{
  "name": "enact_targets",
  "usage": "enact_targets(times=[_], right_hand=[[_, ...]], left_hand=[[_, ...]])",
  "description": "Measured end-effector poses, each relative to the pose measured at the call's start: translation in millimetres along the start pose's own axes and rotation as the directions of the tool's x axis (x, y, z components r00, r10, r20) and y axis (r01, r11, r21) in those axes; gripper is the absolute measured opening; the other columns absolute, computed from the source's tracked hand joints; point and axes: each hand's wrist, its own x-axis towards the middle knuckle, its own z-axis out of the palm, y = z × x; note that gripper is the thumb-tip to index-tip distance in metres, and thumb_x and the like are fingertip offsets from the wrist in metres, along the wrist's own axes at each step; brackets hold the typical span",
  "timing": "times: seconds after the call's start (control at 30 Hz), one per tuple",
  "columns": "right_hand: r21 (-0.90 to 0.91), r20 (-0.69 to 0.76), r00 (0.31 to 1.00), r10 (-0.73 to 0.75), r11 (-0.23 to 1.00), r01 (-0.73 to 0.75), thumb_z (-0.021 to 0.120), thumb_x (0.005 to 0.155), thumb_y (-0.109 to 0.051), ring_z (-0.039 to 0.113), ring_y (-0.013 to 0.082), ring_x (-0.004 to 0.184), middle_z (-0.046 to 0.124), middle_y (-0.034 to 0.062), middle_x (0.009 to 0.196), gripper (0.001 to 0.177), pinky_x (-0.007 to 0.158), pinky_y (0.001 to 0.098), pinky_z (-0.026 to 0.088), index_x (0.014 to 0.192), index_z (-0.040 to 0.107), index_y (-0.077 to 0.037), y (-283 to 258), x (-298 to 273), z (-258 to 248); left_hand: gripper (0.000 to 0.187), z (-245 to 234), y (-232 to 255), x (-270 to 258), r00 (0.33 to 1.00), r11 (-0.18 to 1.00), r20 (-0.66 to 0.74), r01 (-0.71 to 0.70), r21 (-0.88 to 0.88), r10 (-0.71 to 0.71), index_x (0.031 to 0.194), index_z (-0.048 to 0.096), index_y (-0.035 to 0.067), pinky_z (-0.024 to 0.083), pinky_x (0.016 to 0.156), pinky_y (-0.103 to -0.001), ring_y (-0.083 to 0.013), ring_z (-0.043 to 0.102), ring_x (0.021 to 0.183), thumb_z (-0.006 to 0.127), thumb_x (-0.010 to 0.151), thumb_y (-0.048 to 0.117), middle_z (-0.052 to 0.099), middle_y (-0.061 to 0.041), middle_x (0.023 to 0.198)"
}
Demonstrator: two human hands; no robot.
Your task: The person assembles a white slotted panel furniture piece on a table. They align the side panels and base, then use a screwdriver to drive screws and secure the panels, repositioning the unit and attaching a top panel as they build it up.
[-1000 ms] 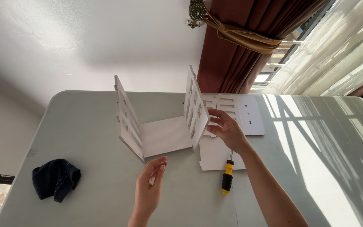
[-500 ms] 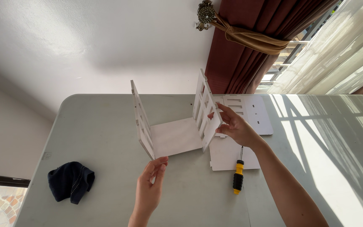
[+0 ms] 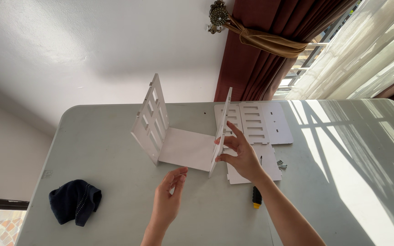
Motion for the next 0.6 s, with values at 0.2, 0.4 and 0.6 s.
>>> enact_targets(times=[0.2, 0.4, 0.6], right_hand=[[-0.146, -0.206, 0.958, -0.201, 0.974, 0.173, 0.092, 0.071, -0.008, 0.066, 0.0151, 0.102, 0.075, 0.0048, 0.113, 0.111, 0.084, 0.0281, 0.050, 0.160, 0.027, -0.013, 5, -16, 52], [-0.134, -0.364, 0.912, -0.191, 0.979, 0.151, 0.090, 0.076, -0.017, 0.070, 0.0109, 0.092, 0.077, 0.0040, 0.107, 0.110, 0.070, 0.0244, 0.050, 0.162, 0.021, -0.013, 7, -25, 105], [-0.165, -0.466, 0.853, -0.234, 0.971, 0.176, 0.092, 0.077, -0.017, 0.063, 0.0134, 0.085, 0.071, 0.0067, 0.100, 0.109, 0.068, 0.0264, 0.047, 0.161, 0.023, -0.011, 2, -24, 138]], left_hand=[[0.029, 4, 14, 1, 0.993, 0.991, 0.018, 0.114, 0.065, -0.116, 0.124, 0.067, 0.010, 0.056, 0.073, -0.041, -0.0168, 0.074, 0.113, 0.058, 0.098, 0.020, 0.076, -0.002, 0.123], [0.039, 10, 8, 7, 0.998, 0.990, 0.014, -0.058, 0.129, 0.057, 0.133, 0.061, 0.009, 0.059, 0.079, -0.035, -0.0245, 0.071, 0.110, 0.064, 0.094, 0.015, 0.072, -0.007, 0.122], [0.029, 13, -12, 16, 0.988, 0.971, -0.014, -0.151, 0.185, 0.157, 0.124, 0.060, 0.004, 0.053, 0.061, -0.039, -0.0278, 0.068, 0.081, 0.058, 0.095, 0.007, 0.073, -0.014, 0.107]])
